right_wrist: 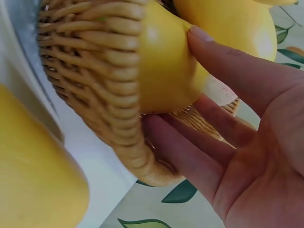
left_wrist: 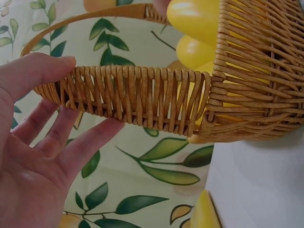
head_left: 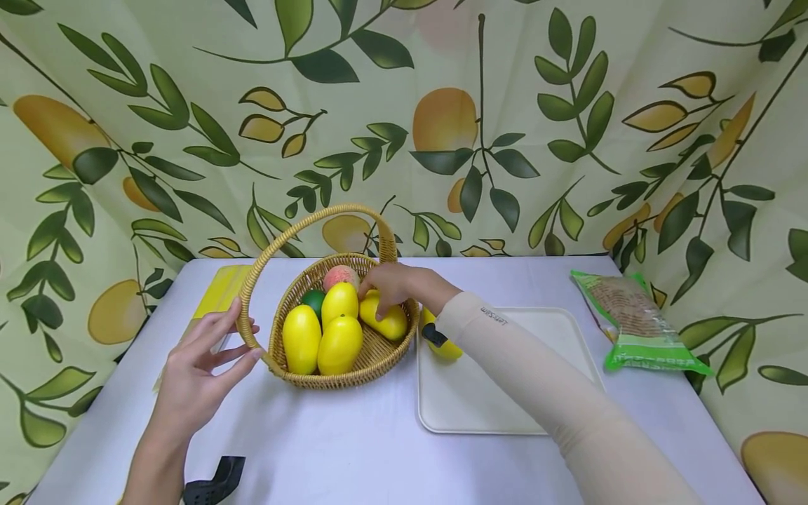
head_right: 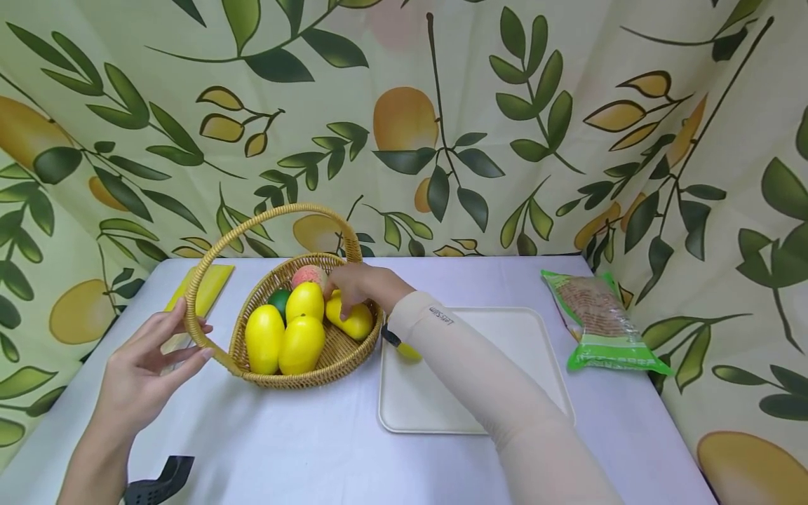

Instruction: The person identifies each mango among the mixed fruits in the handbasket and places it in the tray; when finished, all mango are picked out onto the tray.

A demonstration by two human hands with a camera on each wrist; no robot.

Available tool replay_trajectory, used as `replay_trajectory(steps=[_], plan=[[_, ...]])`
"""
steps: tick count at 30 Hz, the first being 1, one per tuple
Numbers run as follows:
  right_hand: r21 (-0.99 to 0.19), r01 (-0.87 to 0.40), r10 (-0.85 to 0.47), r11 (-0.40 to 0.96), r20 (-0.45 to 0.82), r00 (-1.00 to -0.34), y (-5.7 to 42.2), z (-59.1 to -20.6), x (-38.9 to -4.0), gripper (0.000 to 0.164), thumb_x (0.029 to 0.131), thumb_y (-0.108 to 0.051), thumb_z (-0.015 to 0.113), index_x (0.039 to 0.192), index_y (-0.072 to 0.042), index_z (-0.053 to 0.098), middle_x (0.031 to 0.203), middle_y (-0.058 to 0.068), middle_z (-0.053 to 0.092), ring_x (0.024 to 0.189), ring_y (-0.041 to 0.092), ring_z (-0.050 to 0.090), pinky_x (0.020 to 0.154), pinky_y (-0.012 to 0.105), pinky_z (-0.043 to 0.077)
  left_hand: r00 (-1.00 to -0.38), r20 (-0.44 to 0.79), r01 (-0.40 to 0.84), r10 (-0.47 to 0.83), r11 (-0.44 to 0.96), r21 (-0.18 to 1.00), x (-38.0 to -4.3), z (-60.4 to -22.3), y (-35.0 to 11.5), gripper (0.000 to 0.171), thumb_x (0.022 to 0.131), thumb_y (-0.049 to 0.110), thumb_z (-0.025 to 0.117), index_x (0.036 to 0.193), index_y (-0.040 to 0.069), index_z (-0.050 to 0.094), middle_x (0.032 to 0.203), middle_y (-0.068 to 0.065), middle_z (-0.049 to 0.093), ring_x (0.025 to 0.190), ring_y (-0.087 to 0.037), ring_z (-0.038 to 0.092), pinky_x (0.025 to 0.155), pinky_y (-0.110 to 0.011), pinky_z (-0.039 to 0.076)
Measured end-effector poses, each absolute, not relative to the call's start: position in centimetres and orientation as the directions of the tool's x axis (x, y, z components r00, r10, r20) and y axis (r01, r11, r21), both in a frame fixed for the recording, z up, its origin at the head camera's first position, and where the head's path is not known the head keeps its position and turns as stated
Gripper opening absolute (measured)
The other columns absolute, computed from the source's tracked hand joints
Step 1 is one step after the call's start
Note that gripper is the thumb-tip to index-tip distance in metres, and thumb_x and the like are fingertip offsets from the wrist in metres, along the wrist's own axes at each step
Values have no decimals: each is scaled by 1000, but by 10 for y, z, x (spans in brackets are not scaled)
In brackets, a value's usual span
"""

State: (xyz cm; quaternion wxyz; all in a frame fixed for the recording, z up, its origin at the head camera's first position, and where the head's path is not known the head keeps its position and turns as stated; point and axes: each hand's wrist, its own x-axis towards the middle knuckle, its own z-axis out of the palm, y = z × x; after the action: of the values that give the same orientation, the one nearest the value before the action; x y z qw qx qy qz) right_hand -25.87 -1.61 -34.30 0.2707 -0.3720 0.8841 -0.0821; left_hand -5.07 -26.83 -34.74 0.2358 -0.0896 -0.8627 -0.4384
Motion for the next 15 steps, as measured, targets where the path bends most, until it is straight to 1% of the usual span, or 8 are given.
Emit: replay_trajectory(steps=[6, 11, 13, 15], plan=[[-389, -577, -693, 718, -468, -548, -23, -342, -262, 55, 87, -15, 82, 139, -20, 64, 155, 4, 52, 147, 26, 45, 124, 44, 41, -873, 484, 364, -54, 589, 722, -51, -349, -269, 87, 73, -25, 75, 149, 10, 52, 115, 21, 60, 108, 6, 61, 80, -7, 57], [-411, -565, -696, 715, -496, -520, -27, -342, -264, 57, 86, -17, 83, 139, -18, 64, 156, 5, 51, 147, 25, 43, 125, 43, 39, -869, 491, 371, -54, 584, 722, -51, -349, -270, 87, 72, -26, 75, 149, 9, 52, 115, 22, 60, 108, 5, 61, 80, -7, 57], [-431, -541, -690, 722, -507, -517, -27, -342, -265, 58, 85, -18, 84, 139, -17, 63, 156, 5, 51, 144, 25, 46, 120, 41, 45, -870, 491, 372, -53, 582, 723, -51, -349, -270, 86, 73, -26, 74, 148, 9, 52, 115, 22, 60, 108, 5, 61, 80, -7, 57], [-447, -521, -685, 727, -518, -512, -26, -343, -265, 58, 85, -17, 84, 139, -17, 63, 155, 5, 50, 138, 24, 49, 112, 40, 52, -870, 490, 372, -52, 582, 723, -52, -349, -270, 86, 73, -26, 74, 148, 9, 53, 115, 22, 60, 108, 5, 61, 80, -7, 57]])
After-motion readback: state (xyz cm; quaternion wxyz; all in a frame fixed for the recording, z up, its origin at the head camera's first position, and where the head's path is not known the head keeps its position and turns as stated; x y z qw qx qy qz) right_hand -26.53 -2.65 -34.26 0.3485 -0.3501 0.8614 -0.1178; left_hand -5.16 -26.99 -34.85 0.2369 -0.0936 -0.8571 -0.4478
